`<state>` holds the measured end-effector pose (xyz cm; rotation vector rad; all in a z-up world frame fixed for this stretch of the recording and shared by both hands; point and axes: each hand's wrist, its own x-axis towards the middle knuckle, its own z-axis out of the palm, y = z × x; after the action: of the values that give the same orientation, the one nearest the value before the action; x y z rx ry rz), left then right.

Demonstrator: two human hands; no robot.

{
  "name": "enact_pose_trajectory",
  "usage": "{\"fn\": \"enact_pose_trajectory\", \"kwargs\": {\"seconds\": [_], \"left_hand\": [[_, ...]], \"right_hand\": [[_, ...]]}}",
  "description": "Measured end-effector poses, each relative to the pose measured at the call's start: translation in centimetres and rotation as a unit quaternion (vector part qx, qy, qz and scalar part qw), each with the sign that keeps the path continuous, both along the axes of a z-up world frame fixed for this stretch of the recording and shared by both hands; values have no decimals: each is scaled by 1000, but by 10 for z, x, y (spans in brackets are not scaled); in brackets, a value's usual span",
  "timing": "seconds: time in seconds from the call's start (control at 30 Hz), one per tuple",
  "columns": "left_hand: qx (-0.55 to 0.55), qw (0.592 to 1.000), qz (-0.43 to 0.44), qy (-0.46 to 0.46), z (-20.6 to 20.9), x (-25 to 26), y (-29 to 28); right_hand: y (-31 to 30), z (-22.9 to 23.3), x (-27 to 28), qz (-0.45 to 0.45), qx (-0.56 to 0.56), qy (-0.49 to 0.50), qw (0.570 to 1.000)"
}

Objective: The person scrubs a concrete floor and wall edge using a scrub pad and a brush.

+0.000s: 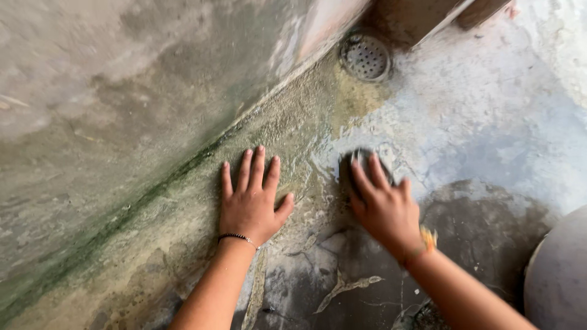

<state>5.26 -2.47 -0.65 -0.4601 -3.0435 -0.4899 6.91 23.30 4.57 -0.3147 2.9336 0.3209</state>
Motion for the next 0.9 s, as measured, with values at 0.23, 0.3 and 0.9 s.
{"fn": "enact_pose_trajectory", "kwargs": {"seconds": [0.23, 0.3, 0.9], "left_hand": [[-4, 1000, -8, 8, 3, -1, 0], [3, 1000, -8, -3, 3, -3, -2], [6, 1000, -5, -18, 3, -3, -2]], "right_hand": [[-16, 3, -101, -231, -58, -51, 970], [-16, 6, -74, -53, 44, 56, 996], [-12, -4, -62, 141, 103, 150, 973]]}}
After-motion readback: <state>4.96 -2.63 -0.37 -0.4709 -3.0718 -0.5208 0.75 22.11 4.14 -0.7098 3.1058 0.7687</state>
